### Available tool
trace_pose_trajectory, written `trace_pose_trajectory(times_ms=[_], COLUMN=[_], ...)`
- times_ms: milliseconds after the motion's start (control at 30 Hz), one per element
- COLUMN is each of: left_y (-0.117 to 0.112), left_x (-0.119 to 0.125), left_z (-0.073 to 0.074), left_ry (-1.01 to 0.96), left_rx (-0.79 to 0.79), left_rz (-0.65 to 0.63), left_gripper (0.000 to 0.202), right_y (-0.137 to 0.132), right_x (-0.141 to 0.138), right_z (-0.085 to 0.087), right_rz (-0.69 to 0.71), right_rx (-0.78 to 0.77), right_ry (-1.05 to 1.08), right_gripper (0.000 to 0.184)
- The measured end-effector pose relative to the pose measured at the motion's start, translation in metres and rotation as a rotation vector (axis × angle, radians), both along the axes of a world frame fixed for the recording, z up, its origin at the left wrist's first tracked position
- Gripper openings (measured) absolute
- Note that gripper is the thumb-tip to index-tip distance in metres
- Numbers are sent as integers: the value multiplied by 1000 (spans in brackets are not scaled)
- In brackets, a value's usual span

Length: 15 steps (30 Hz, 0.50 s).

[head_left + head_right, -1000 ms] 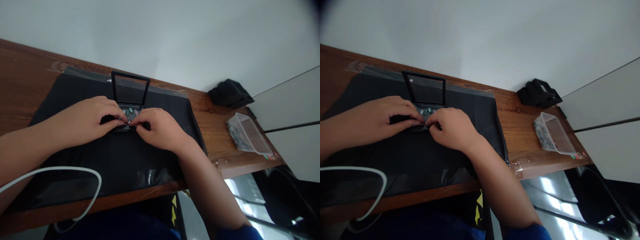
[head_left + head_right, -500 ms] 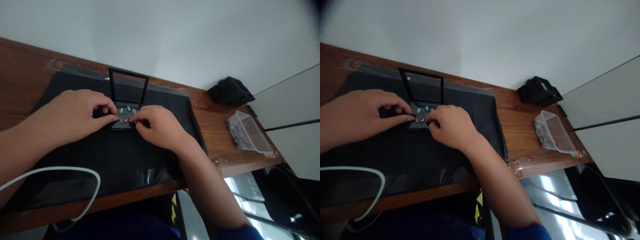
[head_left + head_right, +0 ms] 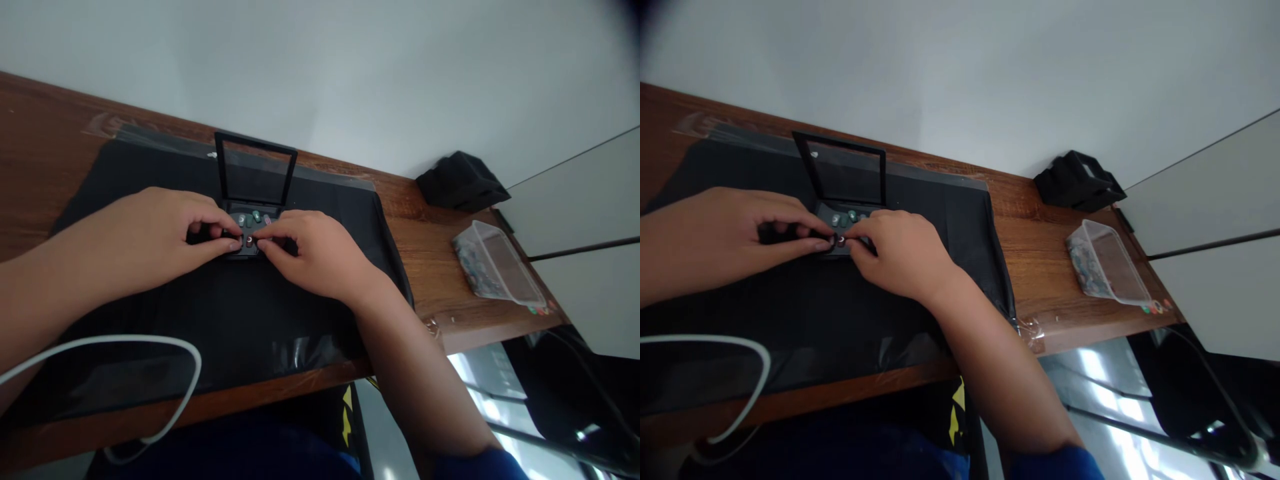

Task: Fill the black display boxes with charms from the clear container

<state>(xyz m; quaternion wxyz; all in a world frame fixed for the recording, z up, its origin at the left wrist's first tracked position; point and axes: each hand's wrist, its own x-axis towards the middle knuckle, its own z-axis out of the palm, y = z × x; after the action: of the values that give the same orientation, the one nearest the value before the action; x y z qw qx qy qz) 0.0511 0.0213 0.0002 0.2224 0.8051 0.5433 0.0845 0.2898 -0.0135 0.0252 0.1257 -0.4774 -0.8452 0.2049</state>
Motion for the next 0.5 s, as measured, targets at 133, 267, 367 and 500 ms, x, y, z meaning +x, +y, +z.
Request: trace_pose_trajectory(times_ms=[133, 267, 367, 500], left_y=[1, 2, 3, 6], left_x=[2, 4, 3, 2], left_z=[-5, -4, -5, -10], left_ry=[-40, -28, -19, 14], left_rx=[21, -39, -57, -73], left_rz=[10, 10, -13, 27], left_gripper=[51, 52, 59, 69], right_y=[2, 6, 5, 0], right_x=[6, 30, 51, 91], right_z=[6, 13, 14, 19], right_rz=[-39, -152, -241, -335], right_rx=[45, 167, 326, 489], right_ry=[-25, 75, 214, 276], right_gripper=[24, 23, 24, 22])
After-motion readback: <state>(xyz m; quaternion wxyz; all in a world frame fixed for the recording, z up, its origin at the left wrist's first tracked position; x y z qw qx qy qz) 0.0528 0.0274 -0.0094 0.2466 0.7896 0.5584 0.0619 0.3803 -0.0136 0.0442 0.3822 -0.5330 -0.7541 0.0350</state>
